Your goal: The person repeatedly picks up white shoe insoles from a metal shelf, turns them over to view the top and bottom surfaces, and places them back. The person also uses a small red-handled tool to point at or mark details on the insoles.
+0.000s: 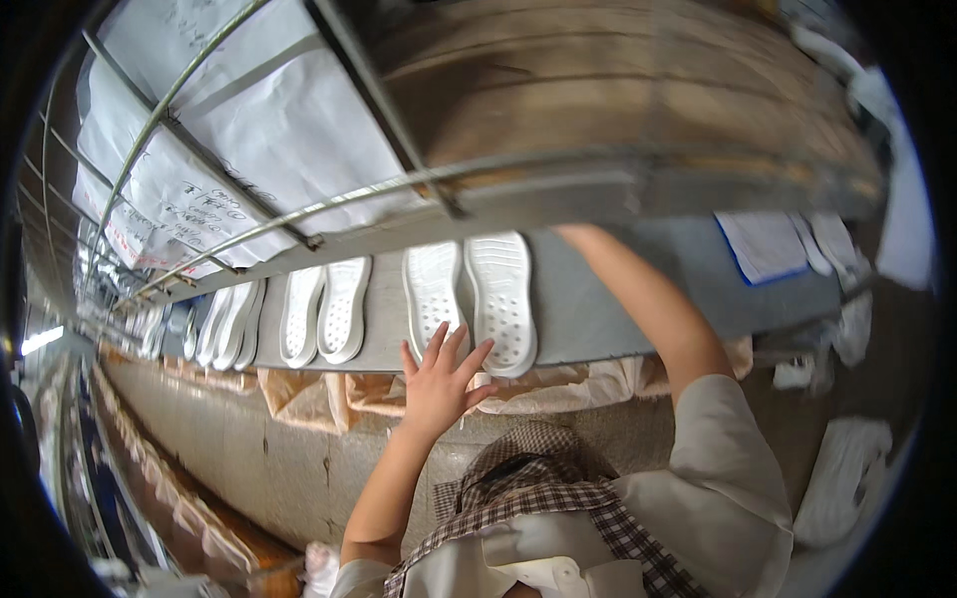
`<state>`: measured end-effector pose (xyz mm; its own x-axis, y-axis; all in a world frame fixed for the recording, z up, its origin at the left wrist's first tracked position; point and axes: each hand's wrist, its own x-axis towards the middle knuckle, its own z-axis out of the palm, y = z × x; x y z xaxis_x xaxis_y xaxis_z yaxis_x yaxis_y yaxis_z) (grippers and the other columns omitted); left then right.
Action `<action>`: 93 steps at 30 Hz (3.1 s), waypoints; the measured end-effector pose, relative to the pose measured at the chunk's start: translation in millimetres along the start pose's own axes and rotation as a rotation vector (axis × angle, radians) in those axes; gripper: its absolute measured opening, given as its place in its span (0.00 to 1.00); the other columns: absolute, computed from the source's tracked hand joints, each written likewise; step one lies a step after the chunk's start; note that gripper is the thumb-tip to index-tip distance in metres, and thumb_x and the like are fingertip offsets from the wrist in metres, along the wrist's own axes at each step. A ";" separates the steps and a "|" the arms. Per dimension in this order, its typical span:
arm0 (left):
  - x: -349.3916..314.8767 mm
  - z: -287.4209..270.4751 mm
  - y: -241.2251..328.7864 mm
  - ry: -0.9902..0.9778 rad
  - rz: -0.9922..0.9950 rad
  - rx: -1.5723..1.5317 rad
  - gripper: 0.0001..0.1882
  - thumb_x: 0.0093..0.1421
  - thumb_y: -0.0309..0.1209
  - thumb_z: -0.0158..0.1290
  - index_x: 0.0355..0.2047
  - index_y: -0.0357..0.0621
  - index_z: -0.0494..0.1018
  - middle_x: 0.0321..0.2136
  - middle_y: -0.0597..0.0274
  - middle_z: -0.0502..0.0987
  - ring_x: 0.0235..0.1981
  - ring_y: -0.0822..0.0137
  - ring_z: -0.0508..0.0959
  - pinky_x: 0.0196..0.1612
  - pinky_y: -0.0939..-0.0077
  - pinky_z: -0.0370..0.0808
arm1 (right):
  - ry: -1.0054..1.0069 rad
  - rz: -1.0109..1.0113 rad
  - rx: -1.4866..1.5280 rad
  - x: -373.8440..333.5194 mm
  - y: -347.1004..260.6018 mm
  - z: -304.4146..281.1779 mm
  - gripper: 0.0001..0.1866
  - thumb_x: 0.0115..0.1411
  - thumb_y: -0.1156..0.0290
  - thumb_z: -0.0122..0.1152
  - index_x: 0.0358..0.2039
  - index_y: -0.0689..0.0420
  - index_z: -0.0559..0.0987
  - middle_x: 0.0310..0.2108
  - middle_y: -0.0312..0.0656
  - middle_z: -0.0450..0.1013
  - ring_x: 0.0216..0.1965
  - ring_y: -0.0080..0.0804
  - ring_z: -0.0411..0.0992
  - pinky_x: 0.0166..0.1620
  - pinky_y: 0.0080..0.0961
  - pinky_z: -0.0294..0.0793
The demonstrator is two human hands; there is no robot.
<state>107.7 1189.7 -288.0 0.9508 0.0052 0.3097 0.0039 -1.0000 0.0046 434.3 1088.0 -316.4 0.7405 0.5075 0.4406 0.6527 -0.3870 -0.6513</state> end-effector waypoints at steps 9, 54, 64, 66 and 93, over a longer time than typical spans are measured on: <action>-125.4 -30.2 -14.7 0.114 -0.700 -0.156 0.33 0.48 0.34 0.60 0.55 0.46 0.61 0.55 0.51 0.62 0.57 0.49 0.60 0.57 0.48 0.55 | -0.307 0.169 -0.560 112.9 52.0 36.2 0.13 0.58 0.70 0.56 0.43 0.60 0.72 0.39 0.42 0.72 0.40 0.33 0.72 0.42 0.31 0.74; -322.0 -114.3 -33.9 0.935 -0.807 -2.887 0.20 0.63 0.40 0.42 0.51 0.45 0.65 0.45 0.55 0.72 0.44 0.58 0.74 0.45 0.62 0.74 | -0.630 -0.390 0.931 -300.6 -439.5 108.0 0.21 0.61 0.60 0.53 0.48 0.62 0.72 0.50 0.45 0.68 0.53 0.35 0.64 0.56 0.30 0.59; -300.0 -111.0 -23.0 0.866 -0.998 -2.969 0.19 0.61 0.43 0.46 0.47 0.47 0.68 0.42 0.57 0.73 0.44 0.58 0.74 0.47 0.65 0.74 | -0.660 -0.299 0.870 -287.6 -432.9 98.2 0.19 0.61 0.62 0.53 0.47 0.62 0.72 0.43 0.42 0.69 0.46 0.29 0.66 0.50 0.23 0.64; -298.0 -108.9 -21.4 0.866 -0.976 -2.961 0.19 0.61 0.43 0.46 0.47 0.47 0.68 0.42 0.57 0.73 0.44 0.57 0.74 0.47 0.64 0.74 | -0.669 -0.289 0.875 -286.0 -431.6 98.2 0.19 0.61 0.63 0.53 0.47 0.62 0.72 0.42 0.41 0.69 0.46 0.28 0.66 0.49 0.22 0.64; -320.4 -134.9 -35.0 1.414 -0.534 -2.409 0.30 0.65 0.47 0.38 0.60 0.40 0.52 0.56 0.51 0.63 0.54 0.53 0.67 0.57 0.56 0.65 | -1.135 0.286 1.609 -266.5 -430.7 91.0 0.25 0.55 0.65 0.50 0.53 0.57 0.64 0.51 0.44 0.65 0.51 0.32 0.66 0.55 0.30 0.66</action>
<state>-238.8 1223.5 -259.2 0.4729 0.8808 -0.0225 -0.8665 0.4695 0.1698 -58.8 1189.5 -209.6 -0.0674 0.9878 0.1402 -0.6440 0.0643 -0.7623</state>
